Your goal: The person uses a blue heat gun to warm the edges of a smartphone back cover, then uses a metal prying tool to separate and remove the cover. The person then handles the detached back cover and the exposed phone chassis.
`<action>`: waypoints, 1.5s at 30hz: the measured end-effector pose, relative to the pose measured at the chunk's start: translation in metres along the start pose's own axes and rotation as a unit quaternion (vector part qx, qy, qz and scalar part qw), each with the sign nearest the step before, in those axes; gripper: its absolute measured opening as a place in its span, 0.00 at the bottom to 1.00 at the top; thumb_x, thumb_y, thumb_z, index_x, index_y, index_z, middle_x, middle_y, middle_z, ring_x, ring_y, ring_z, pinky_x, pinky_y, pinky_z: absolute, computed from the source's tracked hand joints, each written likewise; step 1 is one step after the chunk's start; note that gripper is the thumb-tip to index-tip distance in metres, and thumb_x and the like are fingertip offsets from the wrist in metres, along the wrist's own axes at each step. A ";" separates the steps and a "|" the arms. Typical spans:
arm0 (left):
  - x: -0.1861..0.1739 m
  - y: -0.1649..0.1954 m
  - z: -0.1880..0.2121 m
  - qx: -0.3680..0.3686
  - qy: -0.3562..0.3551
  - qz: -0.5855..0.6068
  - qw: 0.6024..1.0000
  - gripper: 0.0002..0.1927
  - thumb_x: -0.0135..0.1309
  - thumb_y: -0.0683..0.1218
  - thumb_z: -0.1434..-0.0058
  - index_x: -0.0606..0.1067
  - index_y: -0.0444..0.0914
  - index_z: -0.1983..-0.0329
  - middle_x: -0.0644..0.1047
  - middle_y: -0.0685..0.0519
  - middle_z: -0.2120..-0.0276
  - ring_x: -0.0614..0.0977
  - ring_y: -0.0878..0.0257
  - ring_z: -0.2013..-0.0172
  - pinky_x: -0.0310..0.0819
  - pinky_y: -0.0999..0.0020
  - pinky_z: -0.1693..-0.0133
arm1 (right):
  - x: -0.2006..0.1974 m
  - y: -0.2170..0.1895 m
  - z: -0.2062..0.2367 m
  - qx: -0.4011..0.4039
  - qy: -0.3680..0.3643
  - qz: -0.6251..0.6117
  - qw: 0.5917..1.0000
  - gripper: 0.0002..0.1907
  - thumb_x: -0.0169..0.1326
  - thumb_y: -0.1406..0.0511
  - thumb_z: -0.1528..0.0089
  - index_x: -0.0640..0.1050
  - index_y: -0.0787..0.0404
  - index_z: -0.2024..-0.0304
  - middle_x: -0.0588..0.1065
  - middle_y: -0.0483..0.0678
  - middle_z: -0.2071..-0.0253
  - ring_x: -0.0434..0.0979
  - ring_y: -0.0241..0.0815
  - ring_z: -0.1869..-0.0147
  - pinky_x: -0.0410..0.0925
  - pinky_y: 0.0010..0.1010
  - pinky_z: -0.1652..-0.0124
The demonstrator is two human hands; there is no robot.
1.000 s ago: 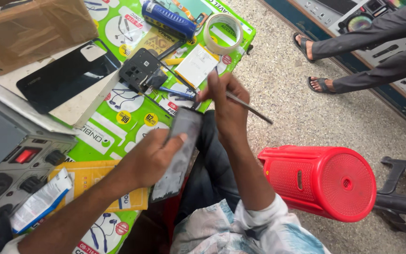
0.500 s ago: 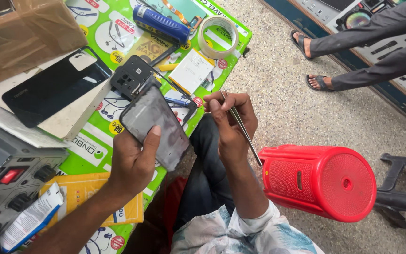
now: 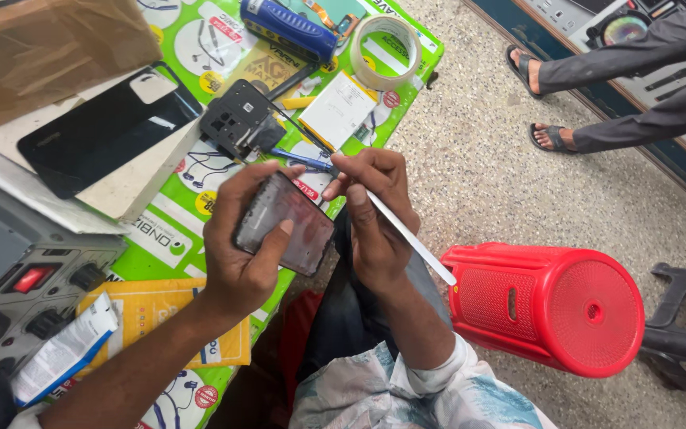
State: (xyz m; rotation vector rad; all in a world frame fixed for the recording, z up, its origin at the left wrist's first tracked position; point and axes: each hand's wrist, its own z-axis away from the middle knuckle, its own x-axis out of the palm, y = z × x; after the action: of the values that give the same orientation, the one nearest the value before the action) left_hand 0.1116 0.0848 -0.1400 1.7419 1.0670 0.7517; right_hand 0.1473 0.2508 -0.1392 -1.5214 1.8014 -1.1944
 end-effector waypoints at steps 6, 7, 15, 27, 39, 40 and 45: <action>-0.011 0.005 0.007 0.033 0.015 0.015 0.999 0.23 0.45 0.34 0.30 0.61 0.32 0.32 0.74 0.43 0.43 0.77 0.60 0.42 0.70 0.66 0.35 | 0.014 -0.007 -0.011 0.022 0.022 -0.107 0.994 0.12 0.55 0.73 0.27 0.71 0.67 0.42 0.73 0.52 0.54 0.77 0.38 0.55 0.74 0.28 0.53; -0.013 0.005 0.007 0.036 0.022 0.019 0.999 0.21 0.45 0.34 0.28 0.62 0.32 0.33 0.75 0.44 0.44 0.77 0.61 0.42 0.71 0.67 0.35 | 0.018 -0.005 -0.009 0.031 0.039 -0.131 0.990 0.16 0.58 0.74 0.30 0.69 0.65 0.42 0.75 0.53 0.57 0.80 0.39 0.57 0.75 0.28 0.54; -0.044 -0.011 0.004 0.061 0.007 0.001 0.998 0.20 0.41 0.39 0.26 0.65 0.33 0.32 0.78 0.44 0.47 0.82 0.61 0.48 0.77 0.69 0.43 | 0.063 0.043 0.034 -0.017 0.078 -0.078 0.994 0.18 0.64 0.75 0.34 0.67 0.63 0.51 0.79 0.59 0.59 0.83 0.42 0.57 0.78 0.30 0.55; -0.062 -0.012 0.005 0.063 -0.005 0.023 0.998 0.23 0.39 0.47 0.27 0.65 0.32 0.33 0.78 0.41 0.47 0.84 0.60 0.48 0.79 0.68 0.42 | 0.087 0.069 0.037 -0.105 0.032 -0.021 0.994 0.16 0.64 0.74 0.32 0.68 0.60 0.51 0.79 0.56 0.61 0.81 0.42 0.55 0.70 0.39 0.35; -0.068 -0.015 0.006 0.068 0.004 -0.011 0.998 0.24 0.39 0.50 0.27 0.66 0.32 0.33 0.80 0.42 0.50 0.85 0.59 0.50 0.82 0.69 0.46 | 0.093 0.072 0.034 -0.085 0.064 -0.073 0.992 0.12 0.64 0.69 0.32 0.73 0.63 0.54 0.77 0.54 0.61 0.78 0.41 0.55 0.68 0.38 0.38; -0.067 -0.015 0.006 0.069 0.005 -0.010 0.998 0.24 0.39 0.50 0.27 0.66 0.32 0.33 0.80 0.42 0.50 0.85 0.59 0.50 0.81 0.69 0.46 | 0.093 0.072 0.034 -0.084 0.063 -0.073 0.992 0.11 0.64 0.70 0.32 0.73 0.63 0.54 0.77 0.54 0.61 0.78 0.41 0.55 0.68 0.38 0.38; -0.067 -0.018 0.007 0.058 0.007 -0.008 0.998 0.25 0.39 0.49 0.28 0.66 0.31 0.33 0.80 0.42 0.50 0.85 0.59 0.51 0.81 0.69 0.48 | 0.090 0.072 0.035 -0.083 0.048 -0.050 0.994 0.09 0.63 0.72 0.32 0.74 0.64 0.55 0.77 0.54 0.62 0.77 0.41 0.54 0.68 0.39 0.37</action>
State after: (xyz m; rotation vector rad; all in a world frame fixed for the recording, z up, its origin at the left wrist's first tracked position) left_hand 0.0826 0.0254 -0.1611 1.8268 1.1524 0.7053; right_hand 0.1155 0.1542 -0.2032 -1.6909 1.9491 -1.2092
